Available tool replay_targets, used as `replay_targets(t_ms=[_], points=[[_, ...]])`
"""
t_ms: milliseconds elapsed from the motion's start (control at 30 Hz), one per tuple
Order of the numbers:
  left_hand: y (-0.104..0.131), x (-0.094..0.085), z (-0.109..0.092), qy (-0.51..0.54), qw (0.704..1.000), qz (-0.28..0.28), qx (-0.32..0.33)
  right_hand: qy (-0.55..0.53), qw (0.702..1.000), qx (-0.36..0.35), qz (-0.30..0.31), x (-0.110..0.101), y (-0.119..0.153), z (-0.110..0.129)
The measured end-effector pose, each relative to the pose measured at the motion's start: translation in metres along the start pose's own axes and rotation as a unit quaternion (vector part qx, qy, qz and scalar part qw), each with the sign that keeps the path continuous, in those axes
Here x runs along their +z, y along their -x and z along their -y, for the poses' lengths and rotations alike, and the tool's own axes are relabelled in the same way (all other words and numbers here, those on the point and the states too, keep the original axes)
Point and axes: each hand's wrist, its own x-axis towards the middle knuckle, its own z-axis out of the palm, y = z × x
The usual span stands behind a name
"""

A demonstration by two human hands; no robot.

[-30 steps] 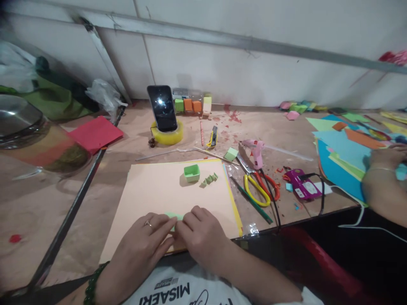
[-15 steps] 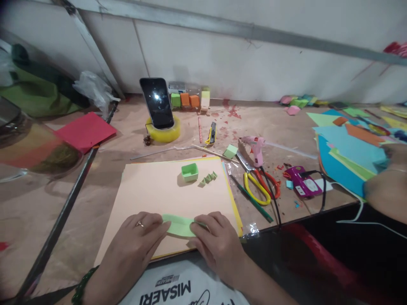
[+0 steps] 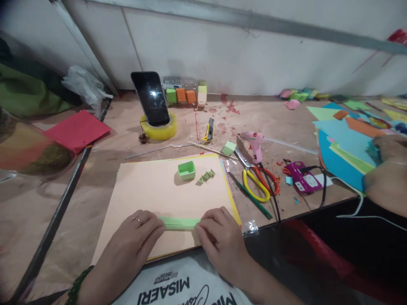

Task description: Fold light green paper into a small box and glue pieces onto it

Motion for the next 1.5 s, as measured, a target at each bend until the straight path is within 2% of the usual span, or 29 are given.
replay_targets(t_ms=[267,467,900,1200,1267,1333,1433,1500], points=[[-0.007,0.001,-0.003,-0.028,1.0,-0.007,-0.01,0.025,0.999,0.027,-0.017,0.005,-0.001,0.001],[-0.004,0.005,-0.003,-0.036,0.999,-0.014,-0.024,0.023,0.999,0.036,-0.002,0.006,-0.001,-0.001],[-0.004,0.005,-0.003,-0.1,0.995,-0.012,0.007,0.027,0.999,0.032,0.021,0.003,-0.003,-0.001],[-0.003,0.008,-0.004,-0.081,0.995,-0.046,-0.032,0.053,0.997,0.033,0.036,0.002,-0.003,-0.001],[-0.003,0.007,-0.005,-0.084,0.994,-0.066,-0.017,0.055,0.998,0.016,0.028,0.002,-0.003,0.0],[-0.002,0.005,-0.006,-0.094,0.992,-0.073,0.035,0.069,0.997,-0.032,0.024,0.003,-0.004,0.002],[0.0,0.002,-0.007,-0.129,0.983,-0.026,0.131,0.123,0.984,-0.126,0.021,0.004,-0.003,0.004],[0.003,-0.001,-0.006,-0.155,0.975,0.019,0.16,0.149,0.976,-0.156,0.025,0.002,-0.002,0.004]])
